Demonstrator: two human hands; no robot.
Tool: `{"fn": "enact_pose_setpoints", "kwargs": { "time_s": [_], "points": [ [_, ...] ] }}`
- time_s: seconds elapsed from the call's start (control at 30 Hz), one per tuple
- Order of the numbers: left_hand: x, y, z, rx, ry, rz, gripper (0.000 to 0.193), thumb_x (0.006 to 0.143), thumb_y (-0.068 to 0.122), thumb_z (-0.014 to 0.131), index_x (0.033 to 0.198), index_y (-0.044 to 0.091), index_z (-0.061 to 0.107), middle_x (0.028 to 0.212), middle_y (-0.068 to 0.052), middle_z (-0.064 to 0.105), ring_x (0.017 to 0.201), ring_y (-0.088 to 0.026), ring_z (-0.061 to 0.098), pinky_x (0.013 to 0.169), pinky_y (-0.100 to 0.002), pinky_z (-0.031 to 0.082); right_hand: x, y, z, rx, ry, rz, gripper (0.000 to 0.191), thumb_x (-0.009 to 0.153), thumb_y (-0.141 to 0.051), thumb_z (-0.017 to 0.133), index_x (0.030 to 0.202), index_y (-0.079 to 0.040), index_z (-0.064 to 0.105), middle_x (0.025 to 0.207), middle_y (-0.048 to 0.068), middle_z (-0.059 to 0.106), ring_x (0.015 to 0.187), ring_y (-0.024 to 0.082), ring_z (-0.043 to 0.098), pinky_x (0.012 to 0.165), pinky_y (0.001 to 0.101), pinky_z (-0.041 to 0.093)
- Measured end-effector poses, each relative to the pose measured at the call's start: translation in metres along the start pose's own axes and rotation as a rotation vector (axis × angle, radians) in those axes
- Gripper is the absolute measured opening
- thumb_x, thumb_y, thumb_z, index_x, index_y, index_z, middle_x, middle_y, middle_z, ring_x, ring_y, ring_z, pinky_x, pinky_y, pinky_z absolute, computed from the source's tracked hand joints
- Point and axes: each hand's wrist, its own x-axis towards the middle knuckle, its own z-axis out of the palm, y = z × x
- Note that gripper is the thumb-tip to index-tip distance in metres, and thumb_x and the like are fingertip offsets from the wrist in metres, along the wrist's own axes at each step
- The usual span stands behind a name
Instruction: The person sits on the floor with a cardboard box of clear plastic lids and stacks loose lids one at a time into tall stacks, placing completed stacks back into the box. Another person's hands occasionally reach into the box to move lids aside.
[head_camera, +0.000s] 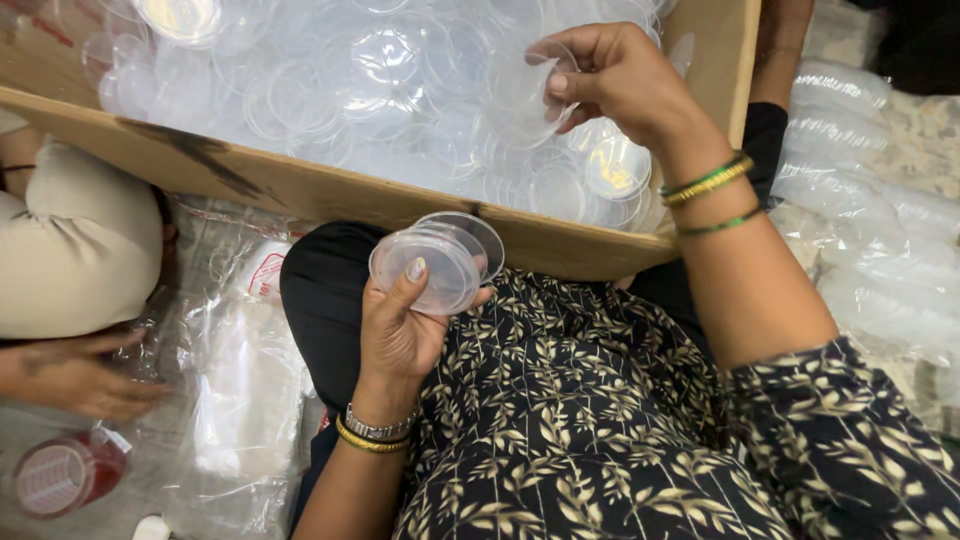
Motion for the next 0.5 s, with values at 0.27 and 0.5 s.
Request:
{"fn": "enact_pose_setpoints", "kwargs": {
  "time_s": [0.27,0.5],
  "points": [
    [-0.001,0.000,0.013,0.020,-0.052,0.037,0.056,0.097,0.015,0.072,0.146,0.003,0.046,0.133,-0.024,0.060,0.114,-0.044,0.067,0.083,-0.055,0.064,-0.012,-0.020,0.057,-0.332,-0.484,-0.314,0.036,0.098,-0.016,0.073,0.130,0.000,0.070,0.096,0.009,0.076,0.080,0.018,0.071,0.070,0.0308,0.058],
    [-0.012,0.002,0.000,0.002,0.025,0.003,0.055,0.098,0.020,0.072,0.140,-0.007,0.048,0.122,-0.027,0.066,0.107,-0.044,0.071,0.077,-0.053,0.066,0.068,0.070,0.033,-0.909,-0.170,-0.275,0.028,0.073,-0.009,0.087,0.100,-0.006,0.079,0.086,0.009,0.074,0.078,0.026,0.072,0.071,0.0396,0.057]
  ]
}}
